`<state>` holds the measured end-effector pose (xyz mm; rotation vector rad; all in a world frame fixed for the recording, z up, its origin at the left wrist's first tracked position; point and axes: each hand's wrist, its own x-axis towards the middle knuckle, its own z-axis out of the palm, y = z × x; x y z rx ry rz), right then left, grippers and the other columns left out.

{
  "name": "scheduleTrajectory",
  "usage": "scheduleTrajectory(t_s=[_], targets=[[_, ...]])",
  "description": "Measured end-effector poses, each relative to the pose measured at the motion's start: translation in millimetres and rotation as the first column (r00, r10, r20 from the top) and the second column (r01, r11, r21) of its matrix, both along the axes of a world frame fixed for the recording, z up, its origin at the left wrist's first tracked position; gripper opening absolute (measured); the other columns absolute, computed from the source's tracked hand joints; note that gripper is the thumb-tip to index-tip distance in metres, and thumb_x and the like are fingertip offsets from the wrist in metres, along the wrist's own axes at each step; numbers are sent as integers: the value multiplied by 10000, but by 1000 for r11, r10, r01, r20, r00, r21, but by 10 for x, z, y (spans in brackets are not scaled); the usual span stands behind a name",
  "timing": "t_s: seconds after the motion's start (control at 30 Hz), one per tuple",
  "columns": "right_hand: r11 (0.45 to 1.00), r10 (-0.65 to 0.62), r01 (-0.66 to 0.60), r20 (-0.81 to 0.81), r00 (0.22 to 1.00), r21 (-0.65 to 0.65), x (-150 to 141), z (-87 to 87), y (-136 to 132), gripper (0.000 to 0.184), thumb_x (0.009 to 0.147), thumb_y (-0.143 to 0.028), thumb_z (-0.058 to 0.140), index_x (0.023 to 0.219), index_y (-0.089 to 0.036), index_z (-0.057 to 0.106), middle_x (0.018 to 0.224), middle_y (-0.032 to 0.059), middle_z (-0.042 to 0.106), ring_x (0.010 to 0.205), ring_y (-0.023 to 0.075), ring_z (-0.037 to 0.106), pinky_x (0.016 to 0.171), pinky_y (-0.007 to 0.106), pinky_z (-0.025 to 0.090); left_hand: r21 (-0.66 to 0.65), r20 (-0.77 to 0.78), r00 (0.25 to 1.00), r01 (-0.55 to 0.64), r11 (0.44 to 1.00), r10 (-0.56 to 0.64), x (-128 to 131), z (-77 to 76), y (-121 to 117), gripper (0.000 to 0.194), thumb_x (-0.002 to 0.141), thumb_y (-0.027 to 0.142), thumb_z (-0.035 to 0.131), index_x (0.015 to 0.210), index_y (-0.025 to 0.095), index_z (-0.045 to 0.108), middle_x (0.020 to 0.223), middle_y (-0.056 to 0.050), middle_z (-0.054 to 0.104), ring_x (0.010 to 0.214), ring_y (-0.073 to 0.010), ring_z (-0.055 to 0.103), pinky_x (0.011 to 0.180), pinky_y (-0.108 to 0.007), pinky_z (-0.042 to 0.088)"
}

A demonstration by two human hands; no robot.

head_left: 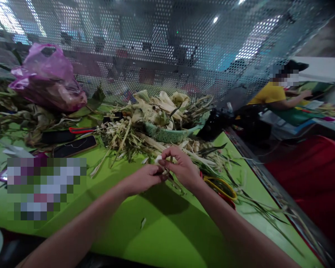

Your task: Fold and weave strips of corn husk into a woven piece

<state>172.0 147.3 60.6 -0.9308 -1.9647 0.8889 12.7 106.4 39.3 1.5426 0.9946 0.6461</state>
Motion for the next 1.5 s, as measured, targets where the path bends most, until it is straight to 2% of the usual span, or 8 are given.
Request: scheduleTrajectory(t_s=[0.3,0.5,0.63,0.77,1.03,1.1,1.27,1.5], targets=[[995,-94,92,-56,994,-36,-36,-70,-10,112,764,-271,650,710,-210,574,763,9,558,786,178,500,763,325,372,18,37,998,51,999,-51,-8,30,-20,247,831,390,523,814,158,607,747,-12,544,716,-152,456,702,-275,371],[947,-114,11,-304,946,-321,41,15,81,301,770,-378,646,1024,-230,585,986,43,593,864,171,539,765,301,437,-39,218,975,-31,999,39,-29,94,-20,316,850,428,512,980,162,621,788,-15,525,710,-128,419,670,-245,339],[901,-29,-89,-263,964,-424,58,24,94,214,775,-396,646,848,-196,621,800,13,594,718,140,526,714,283,430,-128,273,947,-137,982,168,-36,120,-22,361,853,462,505,1037,166,602,739,-7,522,683,-123,436,654,-248,340],[911,11,-107,-237,972,-399,46,-3,76,212,754,-391,673,747,-189,611,707,-1,575,675,141,513,675,281,418,-178,315,926,-157,971,207,-18,136,-36,414,853,482,501,1145,194,559,769,-17,556,686,-129,477,618,-249,336],[962,-122,82,-141,983,-259,74,-80,109,324,746,-456,668,620,-191,528,596,-24,477,576,121,416,569,261,353,-170,348,907,-189,967,238,2,50,-28,372,831,467,548,1091,210,613,784,-12,538,679,-115,421,650,-244,338],[960,-144,99,-158,977,-262,66,-93,107,326,748,-458,662,621,-196,516,590,-26,468,569,122,409,555,260,342,-178,368,901,-173,969,229,3,44,-23,343,826,457,558,1057,212,624,837,-19,548,717,-118,436,685,-246,350],[949,-184,123,-194,963,-289,43,-87,110,317,740,-443,670,616,-193,518,582,-31,467,556,114,398,552,257,325,-123,305,929,-181,976,211,-3,69,-34,308,832,459,545,897,169,626,682,21,459,624,-98,361,604,-236,311],[936,-92,17,-197,976,-353,89,64,104,283,824,-481,568,817,-201,609,738,1,586,640,131,476,603,257,375,-244,365,863,-274,930,350,-30,71,7,319,813,457,575,910,153,579,763,-25,601,678,-118,504,647,-253,366]])
